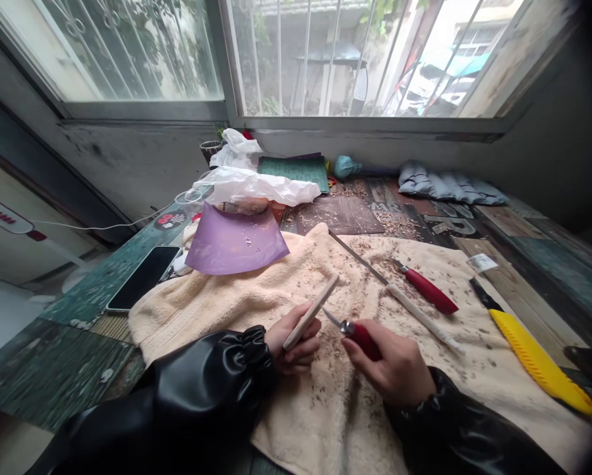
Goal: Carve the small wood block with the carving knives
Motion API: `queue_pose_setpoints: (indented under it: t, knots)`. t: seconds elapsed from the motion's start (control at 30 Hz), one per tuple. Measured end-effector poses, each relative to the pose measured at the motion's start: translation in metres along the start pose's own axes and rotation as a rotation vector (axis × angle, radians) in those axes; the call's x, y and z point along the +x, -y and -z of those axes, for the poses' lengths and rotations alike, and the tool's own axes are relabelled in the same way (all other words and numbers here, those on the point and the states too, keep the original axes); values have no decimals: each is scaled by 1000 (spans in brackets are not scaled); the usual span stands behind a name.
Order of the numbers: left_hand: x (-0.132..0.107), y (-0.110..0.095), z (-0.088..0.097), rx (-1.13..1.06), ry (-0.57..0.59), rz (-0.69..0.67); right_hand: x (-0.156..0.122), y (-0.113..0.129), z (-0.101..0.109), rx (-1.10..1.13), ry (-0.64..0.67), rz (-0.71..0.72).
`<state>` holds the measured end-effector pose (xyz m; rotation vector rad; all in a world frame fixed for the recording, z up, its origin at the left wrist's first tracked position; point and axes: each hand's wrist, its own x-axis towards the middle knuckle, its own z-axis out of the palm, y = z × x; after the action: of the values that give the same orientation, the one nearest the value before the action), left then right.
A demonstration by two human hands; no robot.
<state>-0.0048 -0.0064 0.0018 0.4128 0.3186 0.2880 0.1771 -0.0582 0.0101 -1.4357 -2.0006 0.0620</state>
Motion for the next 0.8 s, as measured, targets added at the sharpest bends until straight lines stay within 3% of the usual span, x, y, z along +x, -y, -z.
queue_pose_setpoints:
  t: [0.13,0.27,0.8]
  knots:
    - [3,1,1,-14,-46,-65,-7,14,-5,19,142,69]
    - [5,5,4,32,-43,-65,-6,18,-4,13,199,120]
    - [3,5,4,62,-89,-29,-2,5,-3,-21,86,53]
